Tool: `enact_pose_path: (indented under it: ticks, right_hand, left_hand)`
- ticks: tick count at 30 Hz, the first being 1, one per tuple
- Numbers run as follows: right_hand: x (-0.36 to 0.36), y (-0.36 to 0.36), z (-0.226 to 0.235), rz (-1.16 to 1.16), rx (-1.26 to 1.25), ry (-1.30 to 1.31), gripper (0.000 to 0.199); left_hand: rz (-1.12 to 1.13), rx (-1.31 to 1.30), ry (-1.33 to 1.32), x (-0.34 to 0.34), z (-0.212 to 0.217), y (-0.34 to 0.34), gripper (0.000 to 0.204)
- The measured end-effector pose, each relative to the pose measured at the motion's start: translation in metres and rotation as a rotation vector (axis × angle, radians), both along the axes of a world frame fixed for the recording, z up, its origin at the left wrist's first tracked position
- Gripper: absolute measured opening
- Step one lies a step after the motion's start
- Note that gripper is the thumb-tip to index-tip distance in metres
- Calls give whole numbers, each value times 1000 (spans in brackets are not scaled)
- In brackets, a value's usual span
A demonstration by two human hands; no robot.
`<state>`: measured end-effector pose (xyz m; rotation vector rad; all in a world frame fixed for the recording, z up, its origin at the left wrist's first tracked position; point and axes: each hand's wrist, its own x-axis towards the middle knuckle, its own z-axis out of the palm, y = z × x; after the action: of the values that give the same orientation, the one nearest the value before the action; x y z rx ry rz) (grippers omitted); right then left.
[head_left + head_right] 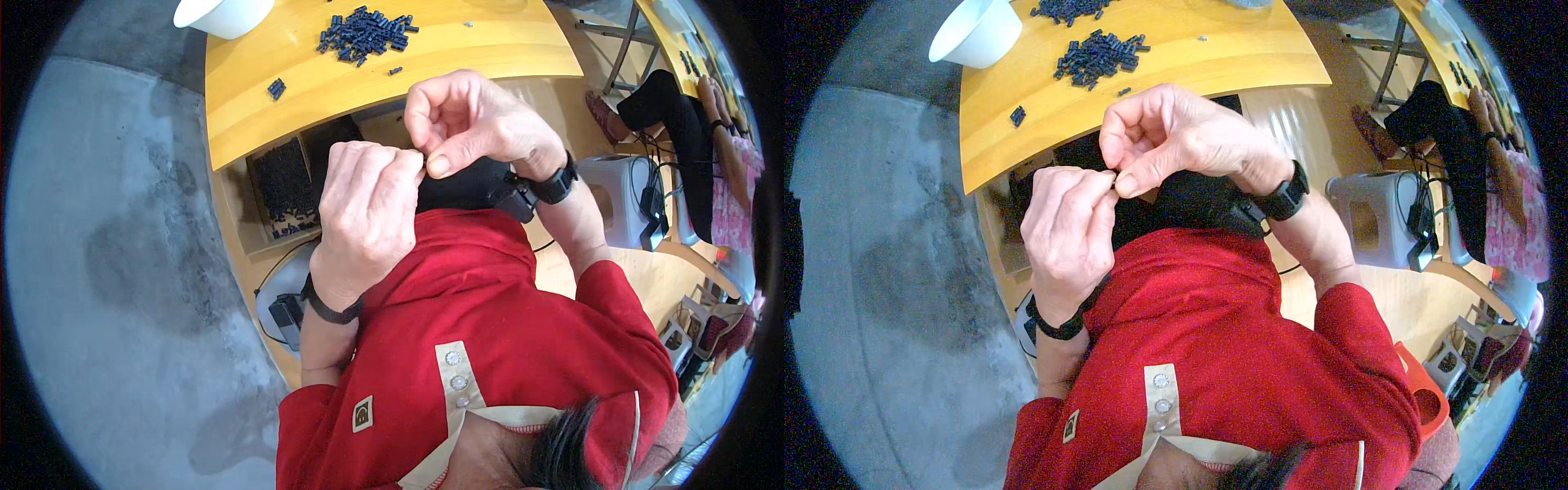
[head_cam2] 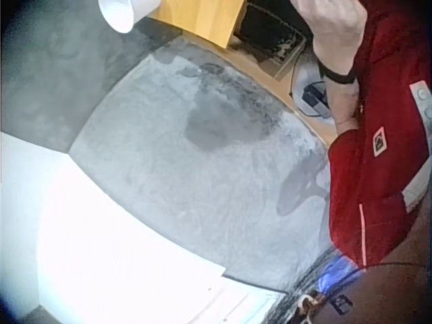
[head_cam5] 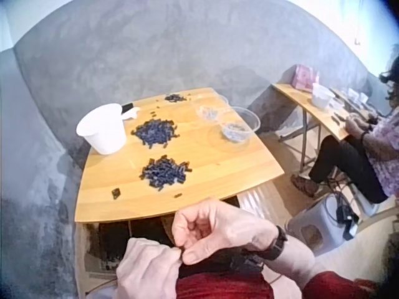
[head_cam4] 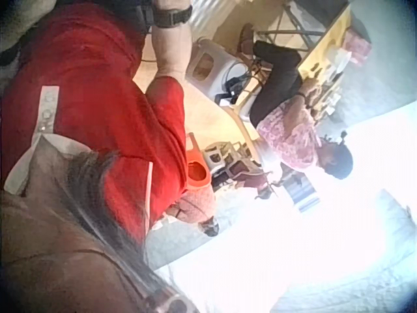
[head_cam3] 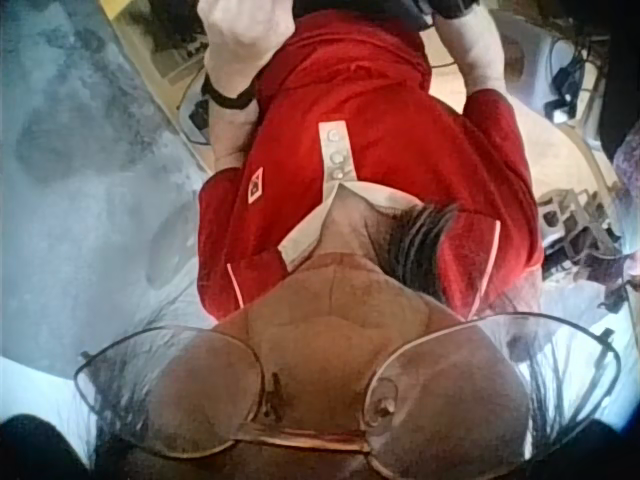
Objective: Manually assembling small blue plastic components at a workstation by joining them together.
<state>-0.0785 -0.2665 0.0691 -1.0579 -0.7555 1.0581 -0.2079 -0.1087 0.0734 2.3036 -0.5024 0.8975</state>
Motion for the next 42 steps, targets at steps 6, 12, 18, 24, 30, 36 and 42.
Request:
enact_pose_path:
  ticks: [6, 12, 18, 24, 30, 36, 42]
  right_hand:
    - [-3, 5, -29, -47, 129, 179, 22]
    - [-1, -7, -41, -217, 190, 262, 17]
    - [-28, 1, -21, -214, 125, 171, 13]
    - [-23, 5, -26, -157, 59, 226, 15]
    - [-15, 8, -34, -257, -95, 52, 18]
    - [24, 29, -60, -907, -300, -1102, 12]
    - [41, 43, -66, -639, -443, -1606, 27]
  left_hand:
    - [50, -268, 106, -5, -15, -1, 17]
    - [41, -424, 134, -5, -20, 1, 12]
    - [54, -406, 133, -5, -19, 0, 13]
    - [81, -67, 51, -2, -18, 0, 19]
    - [158, -148, 92, -3, -28, 3, 15]
    - [200, -332, 170, -5, -33, 8, 10]
    - [191, -349, 163, -4, -33, 6, 10]
